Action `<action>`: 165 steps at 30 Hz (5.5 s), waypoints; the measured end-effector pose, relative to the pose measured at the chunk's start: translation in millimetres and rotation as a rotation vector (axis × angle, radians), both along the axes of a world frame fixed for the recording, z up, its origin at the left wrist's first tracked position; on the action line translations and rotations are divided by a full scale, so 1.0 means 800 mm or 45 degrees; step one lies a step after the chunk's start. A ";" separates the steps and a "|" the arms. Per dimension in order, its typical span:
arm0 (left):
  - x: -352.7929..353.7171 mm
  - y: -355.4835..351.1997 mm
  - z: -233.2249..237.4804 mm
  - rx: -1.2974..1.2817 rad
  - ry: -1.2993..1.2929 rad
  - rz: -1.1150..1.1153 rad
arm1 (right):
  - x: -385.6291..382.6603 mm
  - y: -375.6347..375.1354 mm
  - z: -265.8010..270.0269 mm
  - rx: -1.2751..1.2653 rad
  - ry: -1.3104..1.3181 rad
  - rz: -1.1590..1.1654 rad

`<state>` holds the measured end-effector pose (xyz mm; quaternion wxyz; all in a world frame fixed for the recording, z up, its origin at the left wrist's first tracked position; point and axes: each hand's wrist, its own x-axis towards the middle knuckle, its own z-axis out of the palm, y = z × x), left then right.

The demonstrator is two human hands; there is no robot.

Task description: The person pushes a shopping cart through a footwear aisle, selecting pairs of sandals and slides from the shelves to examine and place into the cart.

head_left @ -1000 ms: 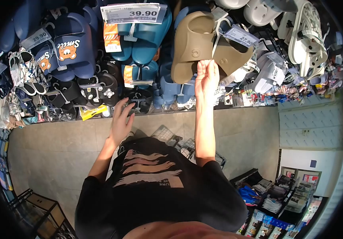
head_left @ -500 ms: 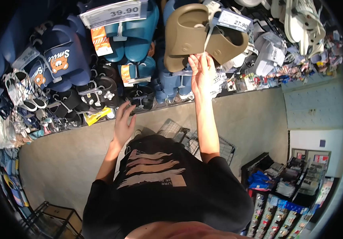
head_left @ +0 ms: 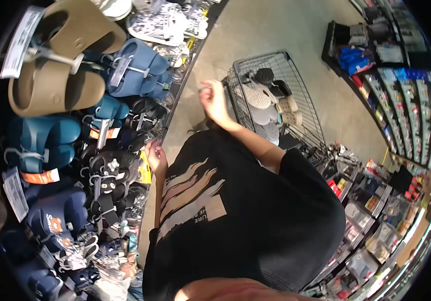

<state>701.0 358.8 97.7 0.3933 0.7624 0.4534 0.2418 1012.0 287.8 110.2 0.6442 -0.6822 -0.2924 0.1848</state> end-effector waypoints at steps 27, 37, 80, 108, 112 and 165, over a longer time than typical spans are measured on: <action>-0.323 -0.065 -0.197 -1.161 0.376 0.057 | -0.170 -0.514 -0.174 -1.677 0.156 -0.464; -0.357 -0.120 -0.197 -1.110 0.038 0.243 | -0.127 -0.577 -0.262 -1.650 -0.064 0.108; -0.729 -0.521 -0.219 -0.741 0.375 0.105 | -0.385 -0.552 -0.100 -1.461 -0.985 0.008; -0.499 -0.500 -0.027 0.149 0.284 -0.972 | -0.623 -0.638 -0.044 -0.858 -0.761 0.326; -0.519 -0.493 -0.017 0.077 0.319 -0.918 | -0.651 -0.623 -0.042 -0.805 -0.706 0.303; -0.538 -0.488 -0.007 0.142 0.298 -0.836 | -0.683 -0.617 -0.021 -0.898 -0.798 0.396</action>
